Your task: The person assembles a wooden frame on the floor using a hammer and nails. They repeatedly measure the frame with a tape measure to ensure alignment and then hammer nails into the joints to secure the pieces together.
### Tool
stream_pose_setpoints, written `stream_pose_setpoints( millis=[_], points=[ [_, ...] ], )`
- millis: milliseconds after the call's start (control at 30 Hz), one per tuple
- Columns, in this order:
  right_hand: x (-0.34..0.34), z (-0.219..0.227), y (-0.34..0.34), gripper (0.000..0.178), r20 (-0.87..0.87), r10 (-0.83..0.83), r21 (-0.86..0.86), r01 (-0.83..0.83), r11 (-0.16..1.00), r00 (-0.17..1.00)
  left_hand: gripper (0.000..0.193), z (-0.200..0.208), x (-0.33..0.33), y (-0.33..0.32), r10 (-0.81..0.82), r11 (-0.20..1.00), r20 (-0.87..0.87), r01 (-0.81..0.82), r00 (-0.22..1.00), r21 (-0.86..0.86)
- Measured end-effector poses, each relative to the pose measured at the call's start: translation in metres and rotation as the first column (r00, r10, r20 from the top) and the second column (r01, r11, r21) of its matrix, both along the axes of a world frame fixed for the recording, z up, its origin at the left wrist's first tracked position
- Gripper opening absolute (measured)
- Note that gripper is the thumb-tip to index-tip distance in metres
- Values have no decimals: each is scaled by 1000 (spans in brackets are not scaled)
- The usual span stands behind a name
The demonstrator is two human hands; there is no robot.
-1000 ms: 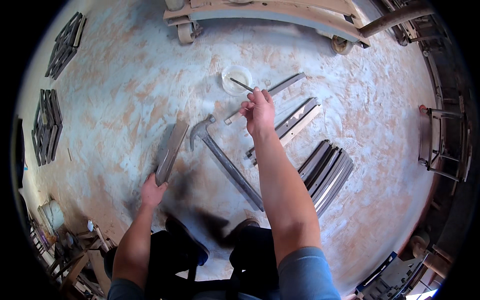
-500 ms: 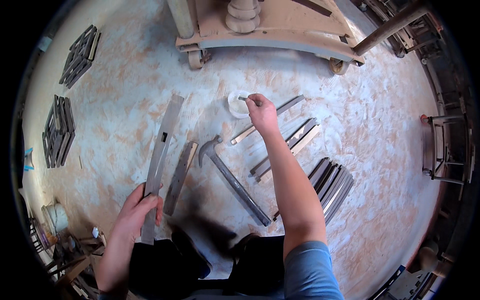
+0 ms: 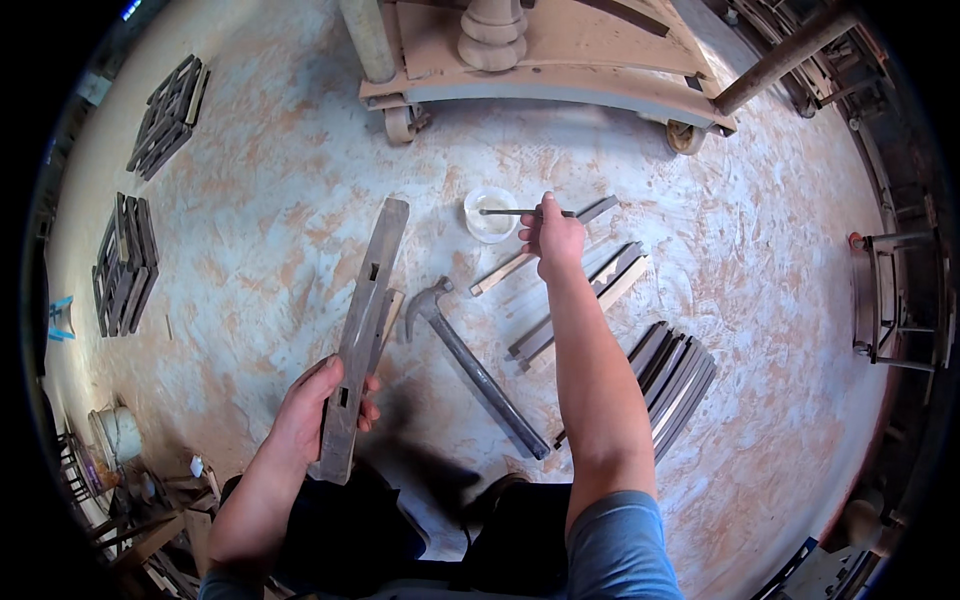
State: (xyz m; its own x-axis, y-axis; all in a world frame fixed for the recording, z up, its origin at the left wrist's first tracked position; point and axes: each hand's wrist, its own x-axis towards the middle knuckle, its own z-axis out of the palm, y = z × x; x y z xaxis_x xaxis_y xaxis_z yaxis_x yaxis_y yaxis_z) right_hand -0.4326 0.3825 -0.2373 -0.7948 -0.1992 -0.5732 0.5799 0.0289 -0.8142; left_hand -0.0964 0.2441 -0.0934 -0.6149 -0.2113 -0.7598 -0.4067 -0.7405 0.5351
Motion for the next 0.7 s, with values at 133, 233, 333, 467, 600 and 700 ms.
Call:
stream_pose_setpoints(
  millis=[133, 233, 333, 467, 600, 700],
  points=[
    [-3, -6, 6, 40, 108, -18, 8, 17, 1000, 994, 36, -4, -1, -2, -21, 1000, -5, 21, 1000, 6],
    [-8, -11, 10, 42, 120, -71, 6, 70, 998, 990, 35, -4, -3, -2, -27, 1000, 1, 27, 1000, -11],
    [-8, -13, 12, 43, 112, -81, -4, 82, 997, 990, 34, -2, -5, -2, -39, 999, 11, 40, 999, -35],
    [-7, -11, 15, 42, 132, -65, -7, 67, 998, 989, 32, 3, -9, 0, -38, 998, 24, 39, 999, -53],
    [-13, -14, 26, 40, 197, -10, -62, 23, 998, 980, 31, 5, -13, -1, -38, 998, 42, 41, 998, -56],
    [-20, 3, 35, 37, 233, 48, -149, -13, 989, 971, 28, 9, -17, -2, -39, 994, 48, 43, 998, -96]
  ],
)
